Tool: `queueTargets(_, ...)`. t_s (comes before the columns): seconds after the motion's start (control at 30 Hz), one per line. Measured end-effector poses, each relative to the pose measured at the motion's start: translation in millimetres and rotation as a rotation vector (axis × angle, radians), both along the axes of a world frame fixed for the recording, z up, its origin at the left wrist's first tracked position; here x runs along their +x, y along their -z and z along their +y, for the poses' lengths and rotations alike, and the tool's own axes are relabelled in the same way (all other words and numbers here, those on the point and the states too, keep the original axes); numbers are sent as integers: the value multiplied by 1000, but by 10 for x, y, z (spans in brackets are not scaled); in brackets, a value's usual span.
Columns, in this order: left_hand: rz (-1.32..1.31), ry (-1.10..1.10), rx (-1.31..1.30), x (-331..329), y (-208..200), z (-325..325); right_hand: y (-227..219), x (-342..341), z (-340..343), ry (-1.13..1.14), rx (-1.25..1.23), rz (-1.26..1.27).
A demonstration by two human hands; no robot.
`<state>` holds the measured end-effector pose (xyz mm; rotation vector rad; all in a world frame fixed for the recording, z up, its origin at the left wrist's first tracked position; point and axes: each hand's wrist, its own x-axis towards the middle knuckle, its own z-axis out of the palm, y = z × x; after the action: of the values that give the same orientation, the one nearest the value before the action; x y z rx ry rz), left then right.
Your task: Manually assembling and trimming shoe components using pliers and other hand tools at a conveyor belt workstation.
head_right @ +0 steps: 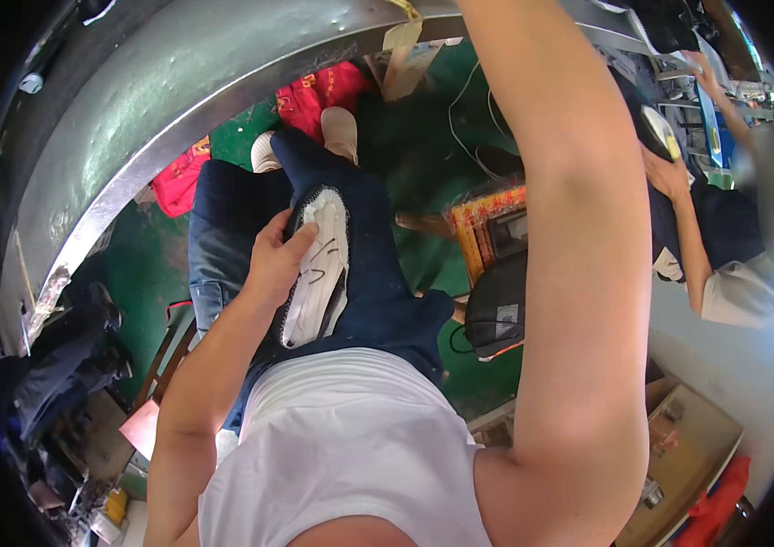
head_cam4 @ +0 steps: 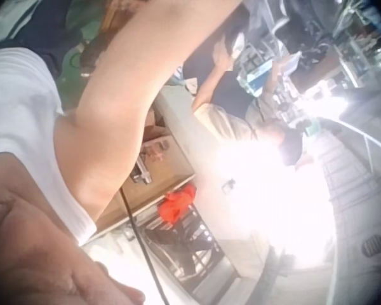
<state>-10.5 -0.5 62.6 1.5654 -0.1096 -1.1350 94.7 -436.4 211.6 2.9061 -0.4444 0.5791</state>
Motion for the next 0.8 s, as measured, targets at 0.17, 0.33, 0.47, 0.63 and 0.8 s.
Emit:
queueTargets(0.17,-96,-102,9,-21,10,215,-188,-291,967,-28,97,-222)
queueTargets(0.33,-243,-105,-39,-118,26,56,611,-1616,2250,-226,1091,-186)
queueTargets(0.47,-412,-72,-25,-147,102,103,1156,-1933,2918,-44,1391,-40)
queueTargets(0.63,-521,-103,-80,-155,186,123,1261,-1924,3039,-114,1258,-90)
queueTargets(0.8,-601,-95,-104,-190,226,85,1308,-1958,3082,-131,1225,-113)
